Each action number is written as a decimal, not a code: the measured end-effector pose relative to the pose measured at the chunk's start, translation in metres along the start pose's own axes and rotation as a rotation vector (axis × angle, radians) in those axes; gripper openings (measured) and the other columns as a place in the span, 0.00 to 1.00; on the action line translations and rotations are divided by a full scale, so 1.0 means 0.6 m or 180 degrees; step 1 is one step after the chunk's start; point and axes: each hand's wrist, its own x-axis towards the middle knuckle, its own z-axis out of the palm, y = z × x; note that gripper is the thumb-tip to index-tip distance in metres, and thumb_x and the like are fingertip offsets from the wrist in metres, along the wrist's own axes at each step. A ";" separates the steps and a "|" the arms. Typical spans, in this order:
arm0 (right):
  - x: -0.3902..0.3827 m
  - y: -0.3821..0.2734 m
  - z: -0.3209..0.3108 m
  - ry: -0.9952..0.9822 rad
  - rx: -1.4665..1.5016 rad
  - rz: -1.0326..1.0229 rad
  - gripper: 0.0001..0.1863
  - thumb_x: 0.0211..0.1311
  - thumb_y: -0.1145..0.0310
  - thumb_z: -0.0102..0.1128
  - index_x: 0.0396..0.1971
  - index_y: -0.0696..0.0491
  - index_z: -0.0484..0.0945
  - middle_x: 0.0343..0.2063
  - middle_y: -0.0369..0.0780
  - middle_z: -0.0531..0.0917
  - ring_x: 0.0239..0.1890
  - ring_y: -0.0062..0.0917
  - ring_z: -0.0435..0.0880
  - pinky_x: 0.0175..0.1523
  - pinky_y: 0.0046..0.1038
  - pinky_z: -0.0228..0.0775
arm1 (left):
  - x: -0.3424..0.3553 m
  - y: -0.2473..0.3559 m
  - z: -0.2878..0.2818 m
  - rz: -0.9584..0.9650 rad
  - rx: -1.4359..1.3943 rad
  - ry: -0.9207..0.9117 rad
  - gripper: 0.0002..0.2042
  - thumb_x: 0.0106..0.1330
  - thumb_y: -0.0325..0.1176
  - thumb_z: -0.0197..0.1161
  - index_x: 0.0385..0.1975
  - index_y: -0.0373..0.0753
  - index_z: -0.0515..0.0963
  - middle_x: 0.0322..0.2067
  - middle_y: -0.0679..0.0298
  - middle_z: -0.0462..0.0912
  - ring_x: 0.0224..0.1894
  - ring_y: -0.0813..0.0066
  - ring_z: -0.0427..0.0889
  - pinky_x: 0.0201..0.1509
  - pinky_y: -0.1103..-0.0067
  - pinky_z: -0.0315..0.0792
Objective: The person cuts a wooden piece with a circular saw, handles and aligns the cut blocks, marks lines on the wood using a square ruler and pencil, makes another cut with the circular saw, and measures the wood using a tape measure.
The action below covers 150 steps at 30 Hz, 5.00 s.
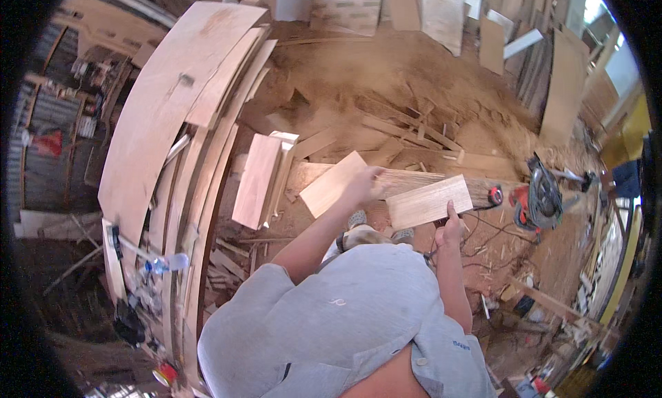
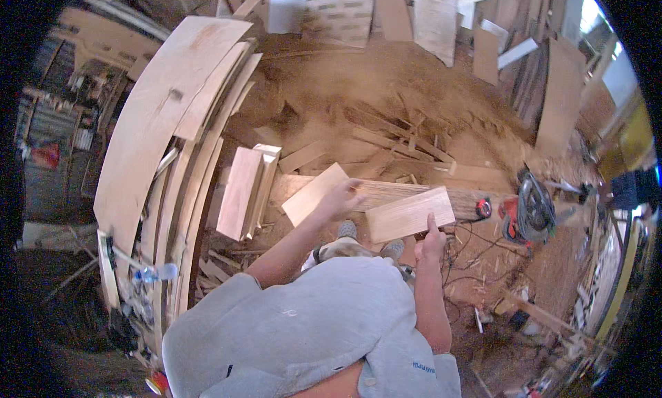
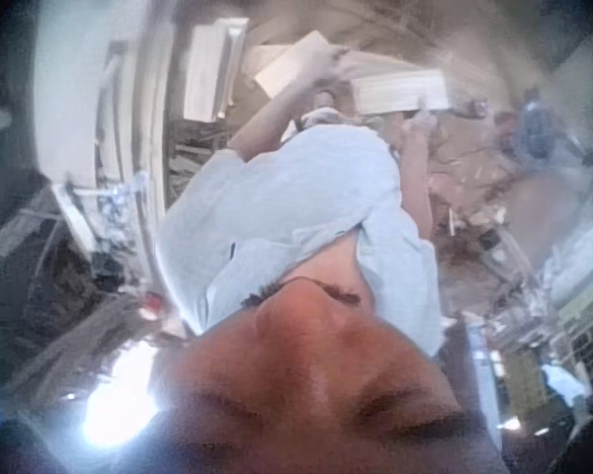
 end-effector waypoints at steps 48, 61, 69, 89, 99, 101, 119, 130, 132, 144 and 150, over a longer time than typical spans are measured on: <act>-0.035 0.200 0.321 -0.3509 -0.3892 0.0393 0.36 0.65 0.35 0.72 0.46 0.59 0.84 0.35 0.44 0.89 0.35 0.28 0.89 0.45 0.31 0.82 | -0.243 -0.394 -0.458 -0.3416 -0.1883 0.0668 0.36 0.63 0.59 0.77 0.64 0.39 0.82 0.66 0.59 0.80 0.70 0.66 0.73 0.76 0.69 0.58; -0.159 0.525 0.611 -0.2685 -0.3681 -0.0642 0.63 0.53 0.38 0.80 0.78 0.62 0.57 0.72 0.58 0.68 0.74 0.48 0.69 0.77 0.45 0.63 | -0.284 -0.425 -0.459 -0.2746 -0.3850 -0.0229 0.33 0.56 0.44 0.77 0.62 0.39 0.79 0.53 0.54 0.86 0.51 0.65 0.88 0.58 0.68 0.82; -0.308 0.476 0.639 -0.3137 -0.3017 -0.0790 0.57 0.56 0.53 0.82 0.79 0.58 0.57 0.72 0.54 0.67 0.73 0.43 0.71 0.75 0.45 0.66 | -0.358 -0.372 -0.467 -0.1282 -0.3603 0.1047 0.49 0.46 0.36 0.82 0.72 0.31 0.65 0.61 0.51 0.80 0.63 0.60 0.81 0.68 0.68 0.75; -0.347 0.464 0.585 -0.3171 -0.2999 -0.0780 0.48 0.60 0.54 0.79 0.77 0.52 0.64 0.74 0.45 0.70 0.72 0.37 0.73 0.65 0.38 0.73 | -0.441 -0.448 -0.950 -0.3411 0.1884 0.3515 0.53 0.42 0.56 0.82 0.62 0.21 0.66 0.60 0.39 0.75 0.67 0.42 0.73 0.72 0.59 0.70; -0.326 0.451 0.548 -0.2757 -0.3092 -0.0804 0.44 0.63 0.58 0.78 0.75 0.54 0.66 0.69 0.43 0.74 0.69 0.33 0.75 0.62 0.33 0.73 | -0.403 -0.424 -0.929 -0.3539 0.2071 0.3329 0.62 0.50 0.61 0.79 0.75 0.24 0.54 0.69 0.39 0.67 0.73 0.41 0.66 0.77 0.48 0.61; -0.326 0.438 0.552 -0.2818 -0.2934 -0.0788 0.43 0.62 0.56 0.79 0.73 0.53 0.69 0.65 0.46 0.76 0.67 0.36 0.76 0.64 0.38 0.74 | -0.405 -0.401 -0.932 -0.3619 0.2053 0.3256 0.63 0.53 0.63 0.78 0.78 0.26 0.50 0.74 0.38 0.62 0.78 0.41 0.59 0.80 0.46 0.55; -0.262 0.282 0.352 -0.1205 -0.2997 -0.1253 0.34 0.65 0.61 0.76 0.68 0.55 0.74 0.63 0.44 0.79 0.64 0.32 0.81 0.59 0.33 0.79 | -0.180 -0.260 -0.358 0.0381 0.0680 0.0323 0.32 0.60 0.41 0.77 0.61 0.31 0.75 0.63 0.42 0.77 0.66 0.41 0.75 0.73 0.57 0.70; -0.103 0.099 0.088 -0.0852 -0.2598 -0.1326 0.26 0.64 0.59 0.75 0.58 0.56 0.83 0.53 0.47 0.86 0.52 0.32 0.89 0.57 0.35 0.82 | -0.115 -0.165 -0.067 -0.0120 0.2217 -0.0588 0.43 0.60 0.48 0.77 0.71 0.32 0.68 0.73 0.38 0.64 0.76 0.39 0.64 0.79 0.55 0.61; -0.076 0.069 0.032 -0.0822 -0.2480 -0.1178 0.26 0.65 0.59 0.75 0.57 0.57 0.83 0.52 0.47 0.87 0.50 0.32 0.89 0.56 0.34 0.83 | -0.092 -0.128 -0.036 -0.0484 0.2289 -0.0573 0.43 0.61 0.49 0.77 0.72 0.32 0.67 0.75 0.37 0.60 0.77 0.37 0.60 0.81 0.53 0.58; 0.022 -0.063 -0.147 0.0236 -0.1944 -0.1101 0.20 0.68 0.63 0.73 0.55 0.58 0.85 0.43 0.39 0.90 0.43 0.20 0.87 0.52 0.27 0.82 | 0.037 0.029 0.137 0.0562 0.1789 -0.0878 0.39 0.60 0.42 0.78 0.70 0.37 0.69 0.74 0.37 0.61 0.77 0.37 0.62 0.80 0.54 0.61; -0.005 -0.069 -0.152 0.0711 -0.1663 -0.1327 0.19 0.67 0.67 0.74 0.54 0.58 0.85 0.41 0.41 0.90 0.40 0.20 0.89 0.50 0.25 0.82 | 0.092 0.055 0.158 0.0715 0.1845 -0.1246 0.46 0.59 0.49 0.77 0.75 0.35 0.64 0.76 0.37 0.60 0.78 0.39 0.60 0.81 0.54 0.59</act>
